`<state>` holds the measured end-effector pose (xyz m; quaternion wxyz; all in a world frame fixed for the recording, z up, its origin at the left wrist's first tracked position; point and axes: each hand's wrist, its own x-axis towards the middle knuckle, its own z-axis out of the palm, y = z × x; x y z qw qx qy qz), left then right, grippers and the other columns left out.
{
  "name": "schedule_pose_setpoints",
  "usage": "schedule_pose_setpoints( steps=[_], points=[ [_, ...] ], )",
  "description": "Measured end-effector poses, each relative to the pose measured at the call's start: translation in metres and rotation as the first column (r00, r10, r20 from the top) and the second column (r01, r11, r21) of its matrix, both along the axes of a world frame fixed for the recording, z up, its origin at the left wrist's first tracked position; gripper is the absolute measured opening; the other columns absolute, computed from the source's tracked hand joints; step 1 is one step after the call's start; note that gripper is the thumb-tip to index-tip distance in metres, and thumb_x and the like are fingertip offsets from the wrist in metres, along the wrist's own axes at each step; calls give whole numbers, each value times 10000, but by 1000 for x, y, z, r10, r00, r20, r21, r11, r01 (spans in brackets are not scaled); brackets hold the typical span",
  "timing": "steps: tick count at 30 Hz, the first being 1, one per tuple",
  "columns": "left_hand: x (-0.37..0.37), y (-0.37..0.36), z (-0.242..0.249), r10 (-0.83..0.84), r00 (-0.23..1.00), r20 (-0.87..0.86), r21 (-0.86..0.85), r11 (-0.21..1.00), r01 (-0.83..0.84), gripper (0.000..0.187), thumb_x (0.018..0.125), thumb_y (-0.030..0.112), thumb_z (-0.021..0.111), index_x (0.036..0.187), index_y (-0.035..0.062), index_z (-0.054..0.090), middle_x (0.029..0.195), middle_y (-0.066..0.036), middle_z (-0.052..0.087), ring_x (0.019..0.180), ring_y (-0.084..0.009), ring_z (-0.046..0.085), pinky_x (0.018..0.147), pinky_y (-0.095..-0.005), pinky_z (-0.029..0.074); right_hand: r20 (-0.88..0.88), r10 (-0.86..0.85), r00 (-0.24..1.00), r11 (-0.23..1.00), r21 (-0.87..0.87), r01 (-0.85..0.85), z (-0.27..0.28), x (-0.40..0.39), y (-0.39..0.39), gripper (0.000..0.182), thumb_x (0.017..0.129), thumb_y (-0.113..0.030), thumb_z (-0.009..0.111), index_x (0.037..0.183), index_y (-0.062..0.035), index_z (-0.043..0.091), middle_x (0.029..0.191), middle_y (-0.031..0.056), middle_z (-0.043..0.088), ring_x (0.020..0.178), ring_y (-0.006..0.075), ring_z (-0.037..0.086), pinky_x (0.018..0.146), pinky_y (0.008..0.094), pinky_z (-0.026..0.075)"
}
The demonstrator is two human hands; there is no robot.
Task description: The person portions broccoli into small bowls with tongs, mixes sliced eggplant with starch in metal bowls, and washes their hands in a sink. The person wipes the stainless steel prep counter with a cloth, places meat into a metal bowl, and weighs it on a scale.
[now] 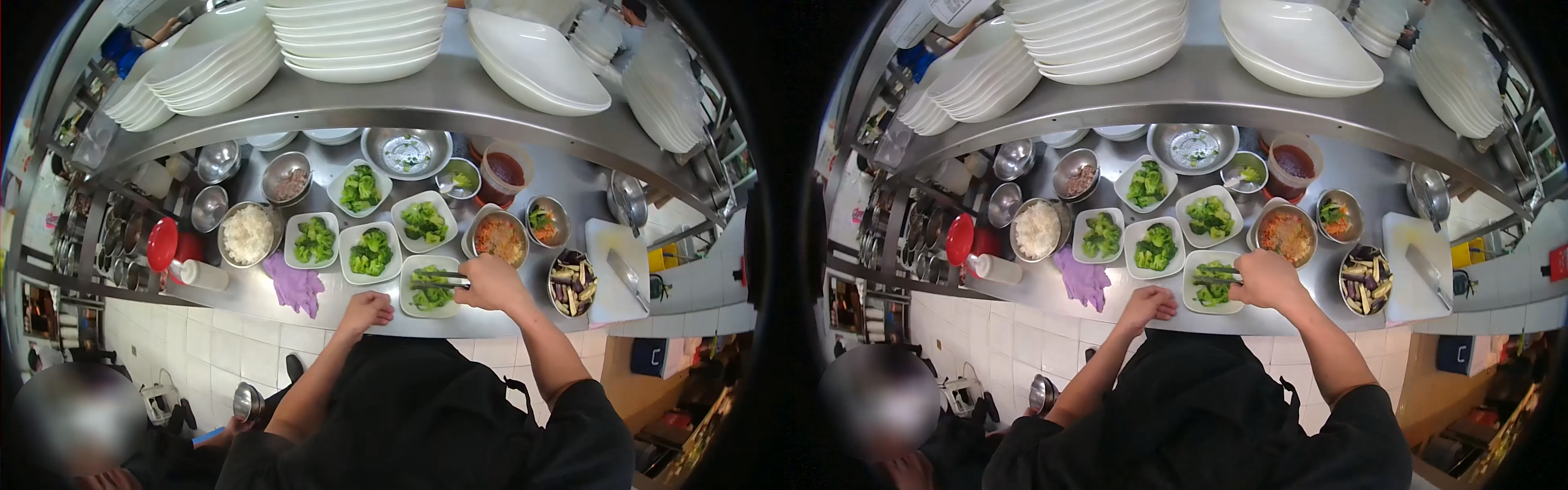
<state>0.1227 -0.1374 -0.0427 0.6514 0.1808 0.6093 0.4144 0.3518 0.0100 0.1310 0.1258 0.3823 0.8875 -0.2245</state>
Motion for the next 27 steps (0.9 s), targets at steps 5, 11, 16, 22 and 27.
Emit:
schedule_pose_setpoints(
  steps=[5, 11, 16, 22, 27],
  points=[
    [24, 5, 6, -5, 999, -44, 23, 1000, 6, 280, 943, 219, 578, 1076, -26, 599, 942, -123, 660, 784, -213, 676, 686, -314, 565, -10, 114, 993, 993, -43, -114, -7, -2, 22, 343, 705, -314, 697, 830, 5, 686, 845, 234, 658, 829, 362, 656, 764, 465, 527],
    [23, -8, -4, 173, 984, -40, 21, 985, -173, 275, 940, 202, 579, 1087, -30, 587, 955, -131, 658, 772, -217, 675, 666, -313, 565, -195, 2, 981, 998, 67, 11, -5, -70, 80, 410, 753, -343, 674, 868, 50, 669, 952, 257, 656, 921, 374, 650, 811, 461, 520],
    [17, -15, -4, 310, 950, -34, 15, 951, -310, 280, 940, 186, 574, 1108, -38, 569, 969, -152, 658, 768, -228, 676, 662, -315, 565, -290, -97, 952, 988, 84, 126, -69, -145, 103, 363, 752, -297, 673, 897, 35, 675, 939, 237, 672, 912, 369, 658, 812, 454, 527],
    [1, -27, -5, 411, 911, 10, 32, 911, -412, 255, 937, 176, 574, 1087, -31, 569, 965, -158, 660, 771, -233, 678, 668, -315, 563, -356, -66, 932, 974, 181, 138, -48, -126, 96, 338, 724, -323, 682, 777, 11, 672, 824, 215, 672, 773, 374, 649, 712, 457, 514],
    [-28, -21, -6, 366, 931, -11, 29, 930, -366, 252, 937, 170, 564, 1084, -34, 572, 961, -157, 657, 765, -226, 677, 643, -303, 557, -211, -506, 836, 804, -465, 370, -73, -138, 119, 401, 704, -341, 705, 680, 57, 659, 603, 179, 630, 581, 307, 647, 587, 415, 510]
  ],
)
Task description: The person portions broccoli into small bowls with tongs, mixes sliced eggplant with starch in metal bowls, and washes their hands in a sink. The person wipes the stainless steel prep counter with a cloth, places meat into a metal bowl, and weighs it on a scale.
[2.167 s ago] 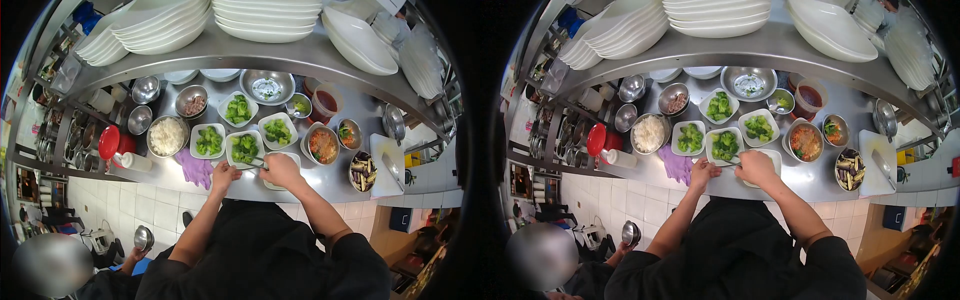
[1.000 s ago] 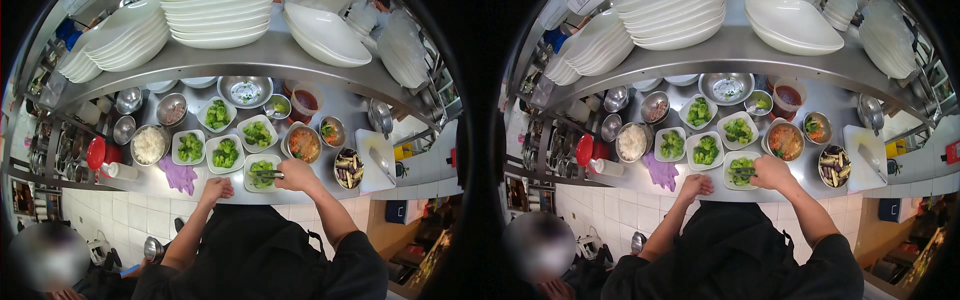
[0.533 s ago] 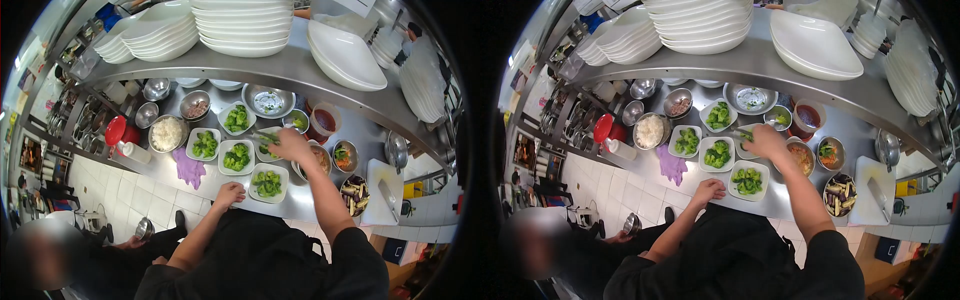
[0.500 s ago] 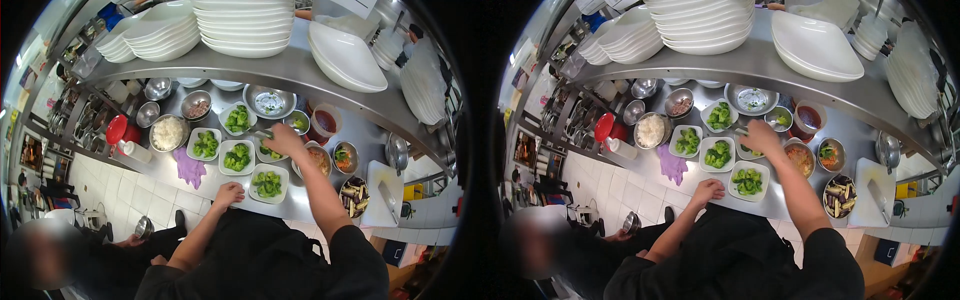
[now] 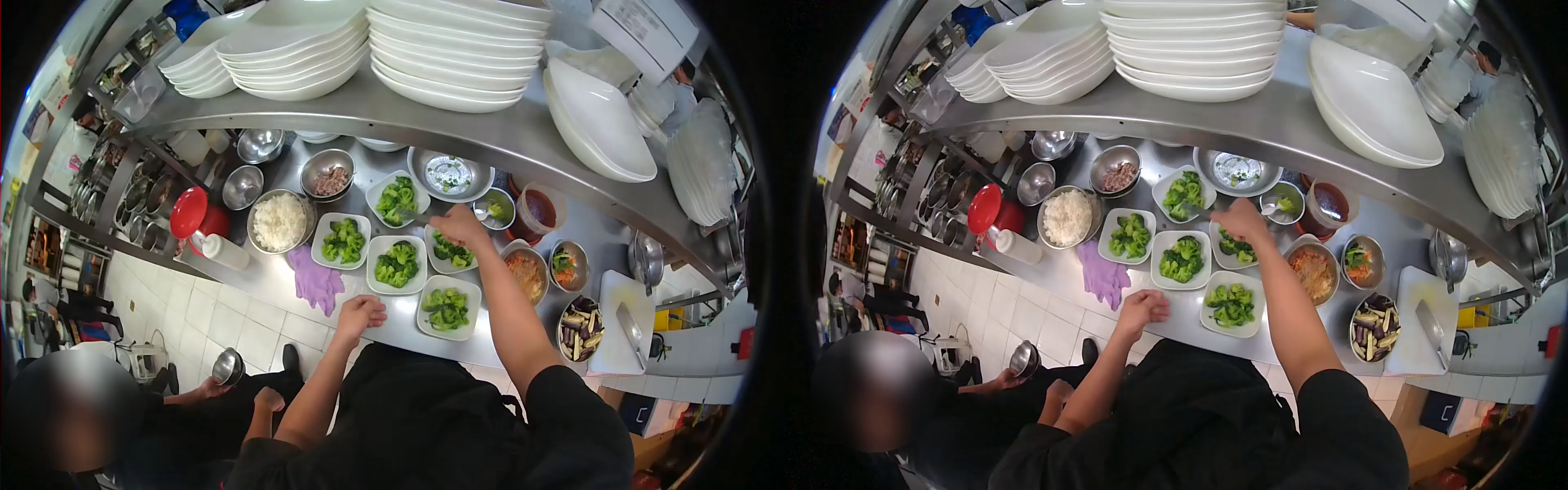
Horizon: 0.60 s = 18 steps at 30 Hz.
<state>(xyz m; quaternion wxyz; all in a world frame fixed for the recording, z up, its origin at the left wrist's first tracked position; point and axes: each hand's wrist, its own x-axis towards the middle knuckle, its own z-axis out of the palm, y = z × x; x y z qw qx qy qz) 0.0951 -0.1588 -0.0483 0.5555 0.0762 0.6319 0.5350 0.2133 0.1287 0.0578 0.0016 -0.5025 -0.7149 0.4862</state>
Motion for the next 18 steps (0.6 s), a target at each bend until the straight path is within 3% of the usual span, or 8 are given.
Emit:
schedule_pose_setpoints(
  steps=[1, 3, 4, 5, 7, 8, 12, 18],
  points=[
    [-7, 0, -1, -2, 1000, 6, -1, 1000, 2, 252, 937, 170, 564, 1084, -34, 572, 961, -157, 657, 765, -226, 677, 643, -303, 557, 6, -2, 1000, 1000, -1, 2, 4, 3, -1, 401, 704, -341, 705, 680, 57, 659, 603, 179, 630, 581, 307, 647, 587, 415, 510],
    [-21, 1, 0, 21, 1000, 7, 22, 1000, -21, 223, 939, 173, 564, 1054, -18, 572, 938, -144, 666, 772, -232, 679, 657, -329, 563, 30, 24, 999, 985, 168, -29, 20, 6, -6, 420, 707, -352, 700, 677, 65, 659, 520, 160, 586, 492, 276, 611, 532, 391, 494],
    [-25, -1, 1, 27, 1000, 15, 18, 999, -27, 223, 939, 173, 564, 1054, -18, 572, 938, -144, 666, 772, -232, 679, 657, -329, 563, 20, 67, 998, 944, 323, -70, 25, 3, -10, 408, 711, -341, 693, 689, 66, 667, 575, 181, 621, 556, 303, 634, 577, 400, 503],
    [-29, -1, 2, 74, 997, 8, 11, 997, -74, 220, 938, 162, 556, 1063, -18, 565, 944, -145, 659, 772, -235, 677, 653, -329, 562, 25, 73, 997, 943, 323, -77, 23, -4, -9, 408, 711, -341, 693, 689, 66, 667, 575, 181, 621, 556, 303, 634, 577, 400, 503],
    [-38, 2, 3, 120, 993, 2, 6, 993, -120, 217, 937, 152, 548, 1071, -19, 557, 950, -147, 652, 771, -238, 675, 649, -330, 560, 45, 144, 989, 852, 503, -147, 14, -21, -6, 412, 707, -338, 703, 729, 72, 668, 706, 228, 654, 665, 342, 652, 648, 417, 505],
    [-42, 4, 4, 213, 977, 12, 30, 976, -214, 220, 937, 140, 537, 1085, -22, 544, 962, -150, 641, 771, -244, 672, 643, -328, 559, 172, 135, 976, 860, 468, -202, 9, -29, -5, 416, 693, -353, 703, 753, 58, 679, 805, 257, 659, 778, 384, 655, 719, 425, 511],
    [-67, 21, -13, 413, 910, 30, 108, 904, -414, 243, 940, 117, 516, 1118, -47, 504, 992, -162, 613, 766, -260, 664, 628, -325, 559, 261, 84, 962, 881, 431, -194, 26, -40, -13, 449, 699, -380, 709, 812, 54, 678, 888, 258, 668, 871, 379, 658, 778, 460, 519],
    [-80, 37, -24, 416, 909, 26, 122, 901, -416, 248, 943, 112, 532, 1052, -108, 491, 950, -179, 619, 776, -261, 684, 619, -321, 569, 321, 107, 941, 828, 495, -263, 13, -69, -16, 430, 712, -357, 702, 877, 38, 669, 930, 239, 673, 873, 379, 663, 784, 448, 538]
  ],
)
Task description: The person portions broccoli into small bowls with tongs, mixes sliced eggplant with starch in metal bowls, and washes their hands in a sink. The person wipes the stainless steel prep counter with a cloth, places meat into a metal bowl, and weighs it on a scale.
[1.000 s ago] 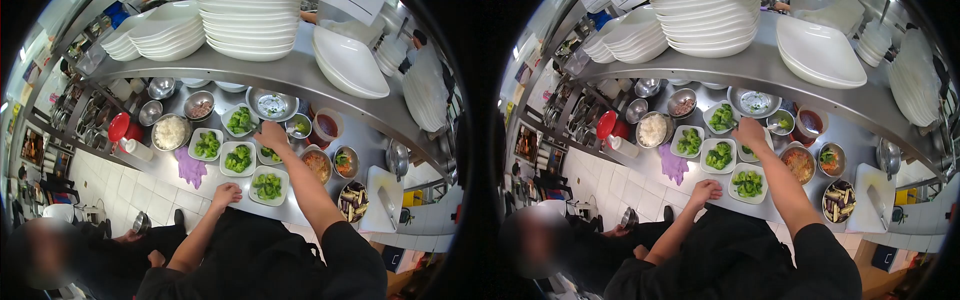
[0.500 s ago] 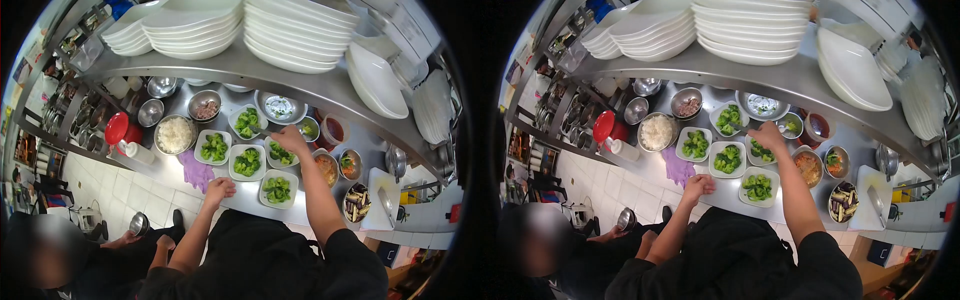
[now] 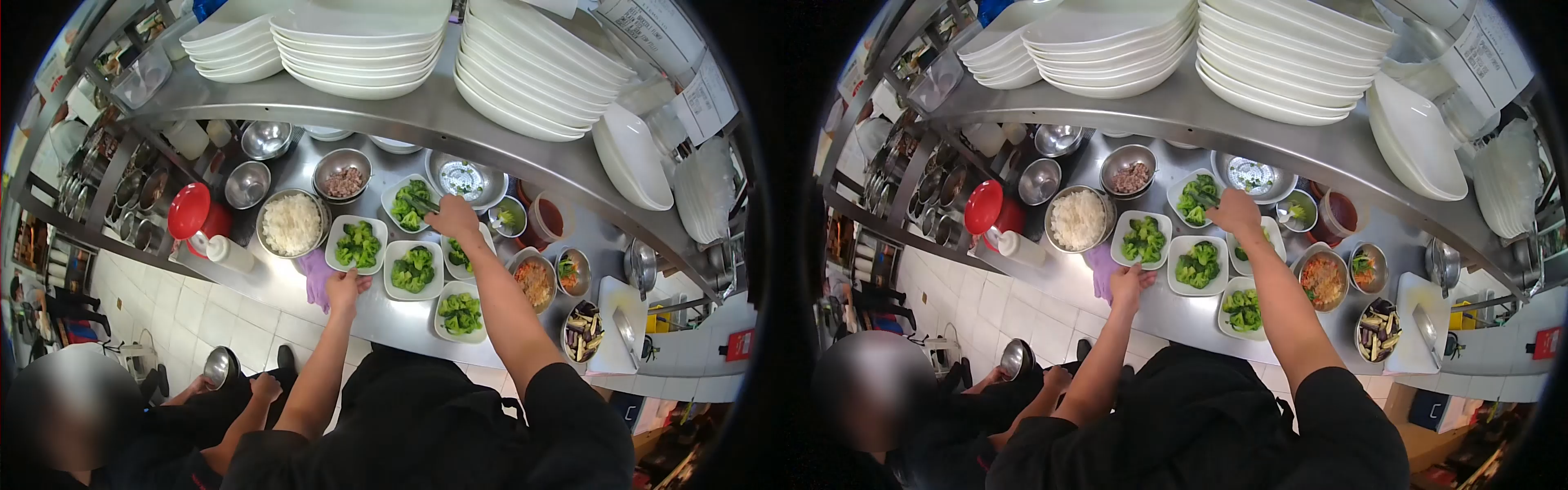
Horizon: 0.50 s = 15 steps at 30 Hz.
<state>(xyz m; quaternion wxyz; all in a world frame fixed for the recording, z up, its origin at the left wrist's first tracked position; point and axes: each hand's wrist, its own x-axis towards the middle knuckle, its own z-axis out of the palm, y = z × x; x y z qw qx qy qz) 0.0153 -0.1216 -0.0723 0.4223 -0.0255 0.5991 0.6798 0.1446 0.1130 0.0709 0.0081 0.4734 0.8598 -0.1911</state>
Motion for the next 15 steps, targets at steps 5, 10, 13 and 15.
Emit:
schedule_pose_setpoints(
  steps=[5, 10, 13, 15],
  points=[
    [3, 1, 2, 18, 1000, 24, 34, 999, -19, 229, 926, 74, 515, 1065, -107, 492, 963, -194, 628, 797, -288, 681, 633, -334, 566, -34, -95, 995, 994, 41, 96, 16, 3, -6, 433, 719, -363, 699, 907, 27, 674, 926, 226, 677, 890, 369, 666, 783, 439, 541],
    [-2, 2, 1, 12, 997, 73, 41, 999, -15, 236, 910, 52, 512, 1072, -119, 498, 951, -199, 637, 796, -287, 682, 620, -330, 565, -28, -84, 996, 990, 108, 87, 3, 5, 0, 414, 731, -369, 677, 899, 9, 689, 905, 217, 679, 882, 365, 667, 783, 448, 538],
    [-6, -2, -3, -6, 998, 61, 20, 1000, 5, 218, 917, 56, 523, 1051, -112, 488, 937, -193, 627, 765, -286, 685, 605, -342, 573, -154, -115, 981, 990, 65, 126, 21, 29, 0, 440, 727, -386, 666, 873, 29, 684, 901, 243, 671, 875, 376, 664, 773, 455, 532],
    [-6, -5, -10, -18, 998, 53, 32, 999, 16, 237, 909, 59, 531, 1059, -118, 485, 923, -190, 629, 755, -285, 686, 597, -335, 573, -242, -188, 952, 972, 90, 215, 20, 49, 20, 453, 729, -394, 665, 840, 45, 679, 886, 268, 663, 868, 395, 659, 778, 469, 523]
  ],
)
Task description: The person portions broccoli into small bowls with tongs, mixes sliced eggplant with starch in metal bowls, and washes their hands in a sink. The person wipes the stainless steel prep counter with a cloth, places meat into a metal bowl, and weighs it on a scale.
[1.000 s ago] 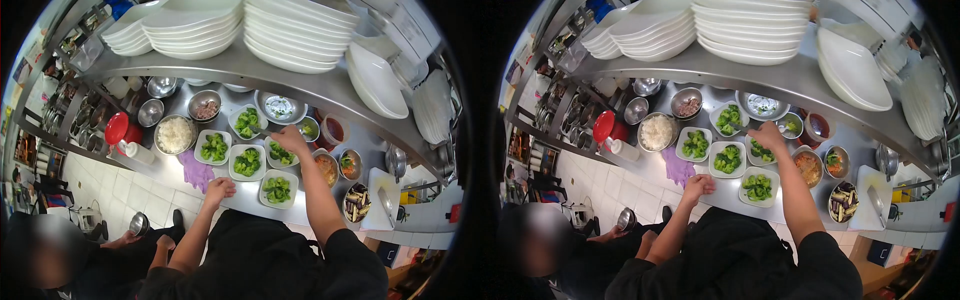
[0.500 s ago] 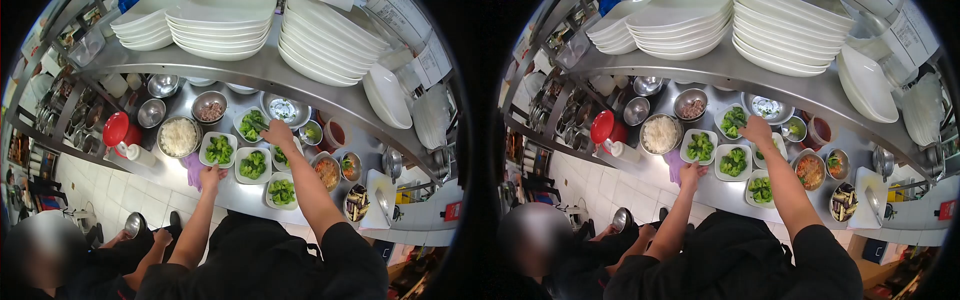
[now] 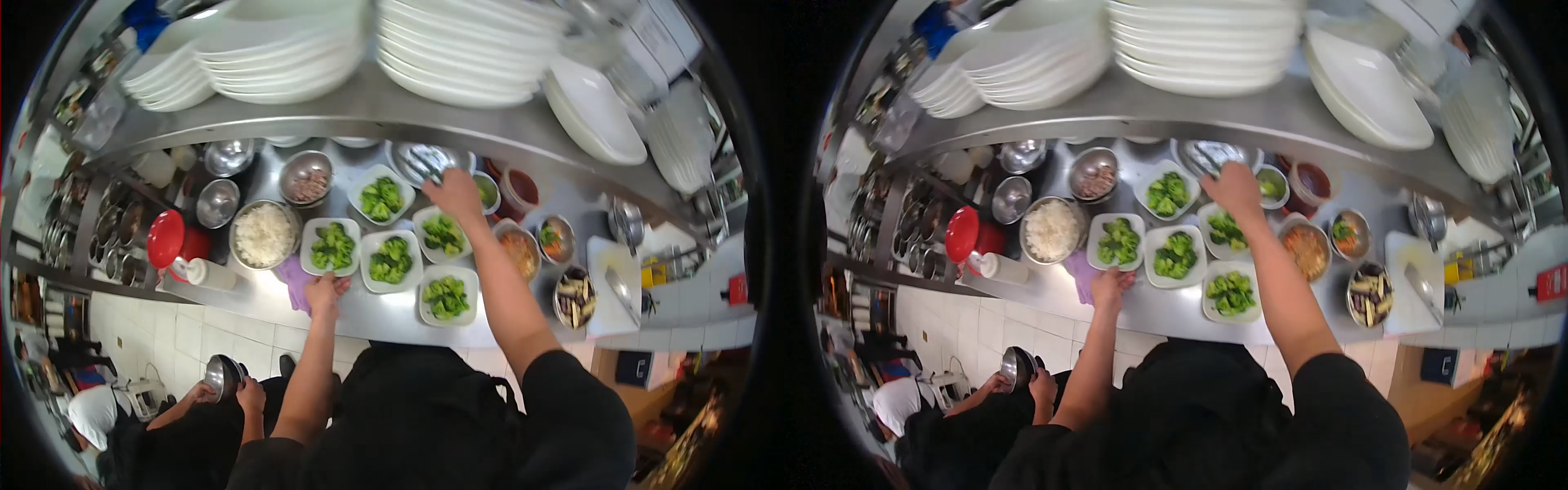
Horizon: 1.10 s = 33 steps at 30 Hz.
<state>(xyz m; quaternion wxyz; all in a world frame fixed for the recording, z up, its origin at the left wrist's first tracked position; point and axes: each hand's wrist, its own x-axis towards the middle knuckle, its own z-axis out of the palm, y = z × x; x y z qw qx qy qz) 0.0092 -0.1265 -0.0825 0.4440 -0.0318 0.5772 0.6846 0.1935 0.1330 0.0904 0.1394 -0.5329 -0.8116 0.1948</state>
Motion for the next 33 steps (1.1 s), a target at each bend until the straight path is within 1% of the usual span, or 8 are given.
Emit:
schedule_pose_setpoints(
  steps=[6, 10, 11, 12, 14, 15, 17, 33],
  points=[
    [4, 2, 19, -31, 999, -7, 5, 999, 31, 248, 904, 69, 537, 1066, -111, 484, 908, -197, 634, 729, -289, 682, 582, -331, 572, 26, -88, 996, 985, 152, 83, -10, 57, 19, 450, 838, -385, 590, 919, 55, 639, 860, 297, 649, 866, 417, 649, 781, 480, 515],
    [6, 1, 23, -16, 999, 36, -15, 1000, 16, 245, 906, 70, 541, 1065, -108, 487, 920, -195, 631, 739, -292, 679, 578, -327, 571, 112, 136, 984, 986, -113, -123, 13, 139, -66, 339, 902, -268, 492, 884, 34, 645, 805, 287, 644, 829, 417, 652, 738, 498, 515],
    [5, 1, 20, -26, 999, 35, -16, 1000, 26, 245, 906, 70, 541, 1065, -108, 487, 920, -195, 631, 739, -292, 679, 578, -327, 571, 111, 193, 975, 955, -249, -160, -6, 163, -84, 379, 885, -270, 507, 660, 9, 629, 645, 230, 627, 642, 348, 661, 641, 444, 530],
    [5, 1, 16, 4, 999, 47, 2, 1000, -4, 242, 905, 70, 540, 1062, -107, 489, 926, -191, 630, 752, -295, 679, 587, -330, 571, 86, 156, 984, 806, -587, -76, -23, 185, -103, 393, 896, -275, 483, 681, 16, 638, 596, 184, 628, 514, 283, 640, 536, 407, 528],
    [4, 8, 13, 25, 998, 57, 24, 999, -27, 239, 904, 70, 540, 1059, -105, 492, 932, -188, 628, 766, -298, 678, 596, -333, 570, 222, 48, 974, 742, -661, 114, -64, 204, -147, 433, 923, -303, 464, 770, 66, 630, 609, 167, 635, 486, 254, 635, 485, 387, 520],
    [5, 8, 12, 37, 998, 45, 6, 999, -37, 240, 904, 73, 536, 1064, -102, 495, 938, -184, 627, 782, -303, 677, 608, -339, 570, -5, 2, 1000, 871, -491, -4, -103, 215, -174, 401, 928, -283, 475, 842, 81, 619, 666, 180, 645, 531, 234, 643, 502, 394, 524],
    [6, 5, 7, 51, 998, 33, -14, 999, -51, 241, 905, 75, 533, 1069, -98, 498, 943, -180, 626, 799, -307, 676, 620, -344, 569, -442, -572, 691, 536, -839, -93, -126, 198, -210, 276, 947, -185, 438, 916, 76, 523, 708, 144, 602, 515, 191, 605, 410, 308, 459],
    [5, 5, 3, 62, 995, 83, 42, 997, -65, 322, 806, -9, 499, 1118, -88, 521, 1022, -199, 635, 872, -313, 663, 777, -395, 585, -445, -609, 656, 638, -767, 72, -133, 191, -204, 244, 921, -120, 418, 960, 82, 548, 647, 144, 610, 448, 172, 568, 384, 285, 461]
  ],
)
